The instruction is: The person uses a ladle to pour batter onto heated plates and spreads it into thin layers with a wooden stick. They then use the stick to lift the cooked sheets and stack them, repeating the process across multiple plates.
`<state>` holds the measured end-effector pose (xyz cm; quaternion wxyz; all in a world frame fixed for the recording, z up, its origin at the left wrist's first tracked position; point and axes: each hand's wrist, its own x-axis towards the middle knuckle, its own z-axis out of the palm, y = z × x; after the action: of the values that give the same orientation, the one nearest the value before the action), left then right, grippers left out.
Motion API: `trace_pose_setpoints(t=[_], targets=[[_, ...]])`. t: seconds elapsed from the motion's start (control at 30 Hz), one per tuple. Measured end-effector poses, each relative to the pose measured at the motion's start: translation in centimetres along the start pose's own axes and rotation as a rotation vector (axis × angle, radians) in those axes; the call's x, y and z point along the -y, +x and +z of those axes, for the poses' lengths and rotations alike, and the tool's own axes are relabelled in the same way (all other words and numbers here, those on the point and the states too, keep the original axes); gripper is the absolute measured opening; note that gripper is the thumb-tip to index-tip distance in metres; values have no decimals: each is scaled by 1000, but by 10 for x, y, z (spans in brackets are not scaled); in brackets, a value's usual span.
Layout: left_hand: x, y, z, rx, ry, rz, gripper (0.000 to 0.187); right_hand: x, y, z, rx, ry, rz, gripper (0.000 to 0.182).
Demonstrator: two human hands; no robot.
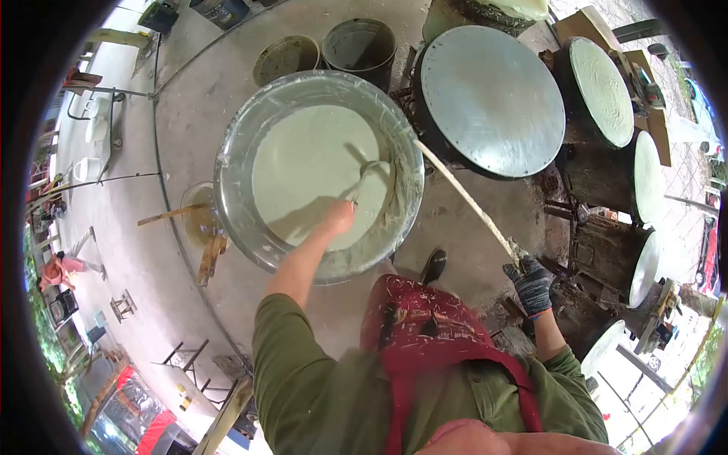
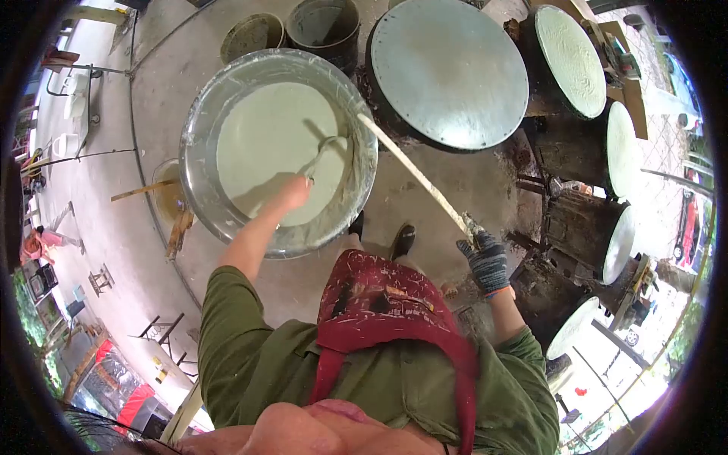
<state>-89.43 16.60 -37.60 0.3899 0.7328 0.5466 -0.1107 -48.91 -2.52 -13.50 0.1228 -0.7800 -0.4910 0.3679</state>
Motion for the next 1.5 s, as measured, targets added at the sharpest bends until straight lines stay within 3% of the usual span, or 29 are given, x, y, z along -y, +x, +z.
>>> trace_pose_setpoints(t=[0.03,0.1,0.17,0.27,0.33,0.37,0.43,0.53,0.6,0.63,0.73,0.77,0.83,0.87,0.97,1.03,1.13,1.17,1.27,1.37,1.5], targets=[[-3,-19,9,2,-33,-2,39,-15,-6,12,11,1,-82,50],[-23,-69,24,260,-865,-446,41,-28,-26,27,74,44,-153,58],[-38,-122,28,498,-1416,-473,40,-38,-55,45,133,66,-128,55],[-68,-172,72,435,-1878,-336,35,-60,-93,86,241,-2,-106,34],[-133,-215,63,161,-2055,-299,31,-82,-117,107,342,-50,-136,31],[-156,-232,57,27,-2129,-273,29,-96,-128,115,355,-129,-320,32],[-172,-248,58,71,-2311,-164,27,-110,-143,116,363,-306,-689,34],[-197,-281,31,271,-2706,61,25,-103,-161,92,352,-21,-431,35],[-210,-308,-8,408,-2876,198,26,-84,-155,73,334,115,-381,34],[-217,-323,-32,484,-2858,284,28,-73,-152,62,324,184,-354,33],[-249,-385,-122,602,-2599,545,26,-33,-142,28,-19,356,-651,33],[-249,-390,-140,297,-2376,585,26,-15,-141,12,-164,314,-788,35],[-246,-393,-178,-250,-1876,633,27,-7,-123,19,-211,670,-772,35],[-239,-387,-195,-308,-1853,588,28,-9,-111,26,-226,846,-758,35],[-208,-339,-231,-476,-1738,409,32,13,-76,32,-297,848,-487,37],[-184,-296,-250,-458,-1903,303,29,1,-57,32,-290,715,-302,40],[-148,-225,-270,-341,-1963,186,26,-5,-36,30,-180,1019,-281,39],[-144,-206,-271,-304,-1963,154,25,-13,-34,24,-118,1000,-171,36],[-204,-195,-263,-463,-1293,304,26,-36,-19,8,-221,1050,-161,36],[-287,-161,-258,-562,-1045,61,28,-53,5,-31,-286,944,-70,37],[-360,-76,-268,84,-1534,355,28,-117,98,-57,-268,995,75,34]])
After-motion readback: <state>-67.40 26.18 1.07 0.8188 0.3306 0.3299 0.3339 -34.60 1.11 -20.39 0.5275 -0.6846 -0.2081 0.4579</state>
